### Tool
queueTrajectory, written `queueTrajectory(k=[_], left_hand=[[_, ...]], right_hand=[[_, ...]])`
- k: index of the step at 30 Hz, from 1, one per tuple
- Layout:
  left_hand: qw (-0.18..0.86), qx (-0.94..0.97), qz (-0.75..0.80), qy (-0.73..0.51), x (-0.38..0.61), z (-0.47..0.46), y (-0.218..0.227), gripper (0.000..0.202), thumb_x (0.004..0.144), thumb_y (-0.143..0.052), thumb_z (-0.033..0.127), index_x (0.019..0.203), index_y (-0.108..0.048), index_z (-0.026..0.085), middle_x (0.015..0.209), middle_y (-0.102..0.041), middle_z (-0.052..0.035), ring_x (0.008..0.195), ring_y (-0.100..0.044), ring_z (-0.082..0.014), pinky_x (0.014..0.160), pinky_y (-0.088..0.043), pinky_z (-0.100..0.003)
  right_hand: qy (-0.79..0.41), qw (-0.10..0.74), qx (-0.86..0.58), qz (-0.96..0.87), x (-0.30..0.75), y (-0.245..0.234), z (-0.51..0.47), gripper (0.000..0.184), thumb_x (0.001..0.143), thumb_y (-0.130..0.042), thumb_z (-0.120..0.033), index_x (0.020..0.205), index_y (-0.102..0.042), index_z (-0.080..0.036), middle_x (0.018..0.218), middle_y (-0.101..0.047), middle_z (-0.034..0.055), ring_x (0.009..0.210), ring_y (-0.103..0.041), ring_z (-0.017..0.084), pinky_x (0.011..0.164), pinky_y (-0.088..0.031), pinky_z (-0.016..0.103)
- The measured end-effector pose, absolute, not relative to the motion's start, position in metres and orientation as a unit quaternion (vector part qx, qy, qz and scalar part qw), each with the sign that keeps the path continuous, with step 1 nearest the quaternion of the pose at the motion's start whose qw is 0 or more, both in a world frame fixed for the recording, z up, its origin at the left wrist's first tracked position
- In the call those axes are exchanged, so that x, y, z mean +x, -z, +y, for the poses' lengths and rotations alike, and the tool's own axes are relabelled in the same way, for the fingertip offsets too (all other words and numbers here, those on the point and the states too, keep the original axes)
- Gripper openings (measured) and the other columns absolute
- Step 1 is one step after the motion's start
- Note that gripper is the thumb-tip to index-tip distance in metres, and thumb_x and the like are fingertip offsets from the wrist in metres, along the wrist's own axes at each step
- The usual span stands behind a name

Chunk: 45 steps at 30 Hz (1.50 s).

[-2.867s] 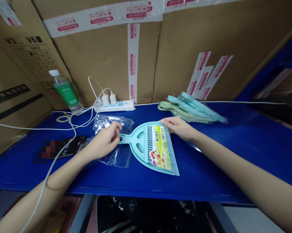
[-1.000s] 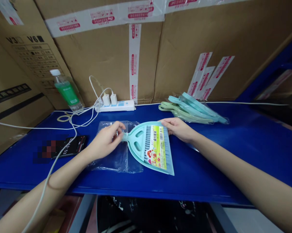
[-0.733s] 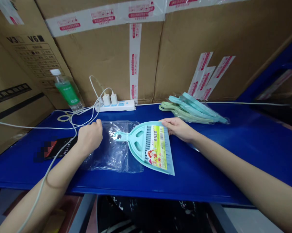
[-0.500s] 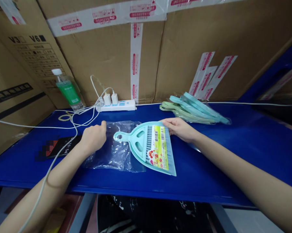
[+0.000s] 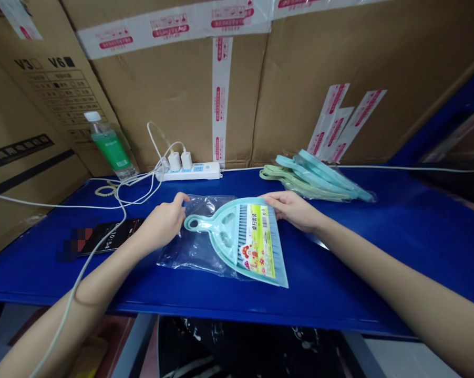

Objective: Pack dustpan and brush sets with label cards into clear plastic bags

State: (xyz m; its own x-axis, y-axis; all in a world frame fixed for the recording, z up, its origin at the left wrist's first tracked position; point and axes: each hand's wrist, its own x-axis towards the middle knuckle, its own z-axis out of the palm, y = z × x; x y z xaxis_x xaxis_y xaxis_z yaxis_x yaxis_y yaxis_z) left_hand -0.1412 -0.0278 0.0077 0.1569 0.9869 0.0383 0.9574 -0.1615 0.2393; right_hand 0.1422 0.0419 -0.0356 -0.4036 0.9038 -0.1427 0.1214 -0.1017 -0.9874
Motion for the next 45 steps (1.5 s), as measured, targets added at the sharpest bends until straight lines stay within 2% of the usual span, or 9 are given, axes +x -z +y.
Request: queueTrajectory(k=[4, 8, 14, 18, 25, 33, 40, 45], left_hand=[[0.091, 0.766, 0.618, -0.151, -0.142, -0.028, -0.006, 0.026, 0.088, -0.031, 0.018, 0.111, -0.041, 0.017, 0.061, -0.060, 0.0020, 0.056, -0.063, -0.0189, 0.060, -0.046, -0.030], [0.114, 0.777, 0.586, -0.201, -0.143, -0.027, -0.004, 0.029, 0.084, -0.035, 0.013, 0.113, -0.038, 0.018, 0.071, -0.064, 0.0014, 0.053, -0.061, -0.0137, 0.058, -0.046, -0.026], [0.153, 0.781, 0.565, -0.221, -0.145, -0.025, -0.001, 0.031, 0.082, -0.044, 0.015, 0.113, -0.038, 0.018, 0.083, -0.066, -0.0012, 0.052, -0.061, -0.0109, 0.054, -0.046, -0.024], [0.134, 0.772, 0.591, -0.192, -0.145, -0.025, -0.001, 0.037, 0.079, -0.047, 0.014, 0.116, -0.039, 0.016, 0.084, -0.066, -0.0032, 0.054, -0.062, -0.0123, 0.054, -0.046, -0.025], [0.101, 0.765, 0.621, -0.140, -0.145, -0.025, -0.003, 0.035, 0.083, -0.045, 0.018, 0.117, -0.041, 0.015, 0.075, -0.065, -0.0017, 0.053, -0.061, -0.0151, 0.056, -0.045, -0.027], [0.092, 0.762, 0.628, -0.131, -0.143, -0.025, -0.005, 0.037, 0.082, -0.043, 0.015, 0.119, -0.040, 0.015, 0.072, -0.064, -0.0008, 0.053, -0.062, -0.0162, 0.057, -0.045, -0.027], [0.058, 0.741, 0.663, -0.088, -0.141, -0.026, -0.008, 0.034, 0.082, -0.040, 0.011, 0.116, -0.041, 0.014, 0.071, -0.062, -0.0006, 0.057, -0.063, -0.0180, 0.063, -0.046, -0.029], [0.016, 0.739, 0.671, -0.056, -0.140, -0.024, -0.009, 0.030, 0.084, -0.038, 0.012, 0.114, -0.043, 0.014, 0.072, -0.063, -0.0028, 0.067, -0.065, -0.0226, 0.067, -0.046, -0.032]], right_hand=[[-0.595, 0.334, -0.443, -0.581, 0.143, 0.035, 0.042, 0.017, 0.088, -0.058, -0.021, 0.090, -0.075, -0.019, 0.073, -0.073, 0.0028, 0.062, -0.064, 0.010, 0.057, -0.051, 0.020], [-0.599, 0.323, -0.434, -0.590, 0.143, 0.036, 0.042, 0.015, 0.086, -0.061, -0.023, 0.090, -0.075, -0.019, 0.074, -0.073, 0.0031, 0.062, -0.064, 0.011, 0.057, -0.052, 0.021], [-0.588, 0.331, -0.433, -0.597, 0.144, 0.041, 0.044, 0.015, 0.086, -0.061, -0.026, 0.091, -0.075, -0.019, 0.075, -0.073, 0.0035, 0.065, -0.065, 0.012, 0.058, -0.053, 0.021], [-0.592, 0.330, -0.435, -0.593, 0.144, 0.040, 0.044, 0.016, 0.086, -0.061, -0.026, 0.093, -0.075, -0.020, 0.075, -0.073, 0.0036, 0.064, -0.065, 0.012, 0.058, -0.053, 0.022], [-0.622, 0.305, -0.436, -0.574, 0.144, 0.031, 0.041, 0.019, 0.088, -0.057, -0.020, 0.094, -0.075, -0.019, 0.076, -0.074, 0.0039, 0.066, -0.066, 0.011, 0.061, -0.053, 0.020], [-0.622, 0.283, -0.473, -0.556, 0.138, 0.020, 0.035, 0.036, 0.099, -0.038, -0.023, 0.098, -0.073, -0.017, 0.080, -0.075, 0.0069, 0.068, -0.069, 0.011, 0.060, -0.052, 0.018], [-0.601, 0.277, -0.498, -0.560, 0.135, 0.016, 0.033, 0.030, 0.097, -0.041, -0.018, 0.103, -0.070, -0.015, 0.084, -0.075, 0.0067, 0.061, -0.067, 0.008, 0.057, -0.053, 0.015], [-0.596, 0.274, -0.495, -0.570, 0.136, 0.018, 0.035, 0.028, 0.096, -0.043, -0.015, 0.104, -0.070, -0.016, 0.088, -0.075, 0.0065, 0.061, -0.067, 0.007, 0.058, -0.055, 0.014]])
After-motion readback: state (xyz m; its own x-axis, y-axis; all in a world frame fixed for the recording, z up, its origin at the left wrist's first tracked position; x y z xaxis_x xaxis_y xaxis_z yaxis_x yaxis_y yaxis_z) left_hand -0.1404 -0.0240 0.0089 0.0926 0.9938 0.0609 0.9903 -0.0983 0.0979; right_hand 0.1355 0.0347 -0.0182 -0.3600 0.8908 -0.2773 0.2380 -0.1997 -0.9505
